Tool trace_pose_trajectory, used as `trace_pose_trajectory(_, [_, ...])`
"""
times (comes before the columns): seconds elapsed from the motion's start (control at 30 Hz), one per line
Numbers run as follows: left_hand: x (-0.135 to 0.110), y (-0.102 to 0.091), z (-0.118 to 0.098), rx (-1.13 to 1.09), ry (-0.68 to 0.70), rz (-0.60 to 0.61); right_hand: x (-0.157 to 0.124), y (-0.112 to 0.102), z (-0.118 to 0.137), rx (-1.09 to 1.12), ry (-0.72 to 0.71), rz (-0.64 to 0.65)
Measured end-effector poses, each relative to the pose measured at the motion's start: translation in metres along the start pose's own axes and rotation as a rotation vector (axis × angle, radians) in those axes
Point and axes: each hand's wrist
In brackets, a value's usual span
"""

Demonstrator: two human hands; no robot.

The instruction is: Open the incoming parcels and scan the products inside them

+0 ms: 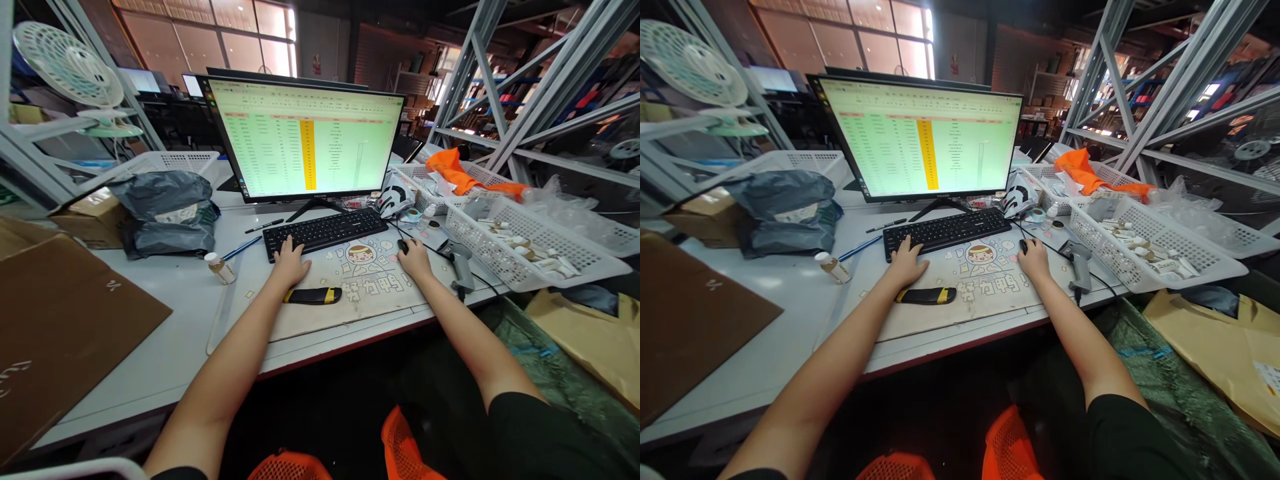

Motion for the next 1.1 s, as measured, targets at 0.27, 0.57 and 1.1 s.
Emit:
trace_pose_trajectory(0.27, [0.0004,-0.0003,0.0002,-0.008,-0.002,0.011,0.0013,0.0013,-0.0022,0.005,0.000,0.003])
trace_pose_trajectory(0.57, [-0.0007,-0.0005,0.0000,-0.022,-0.001,0.007,0.0013,0.0016,-0.0037,0.004,-0.002,0.008])
trace_pose_trajectory(1.1, [-0.0054,-0.0080,-0.0037,-0.042,-0.004,0.035,0.0007,0.0014,-0.0047,0.008,-0.023,0.003])
Point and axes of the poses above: each hand's wrist, its own x-axis towards the middle knuckle, its own y-axis out of the palm, z = x × y, and after that the axes turned 5 degrees about x, right-handed
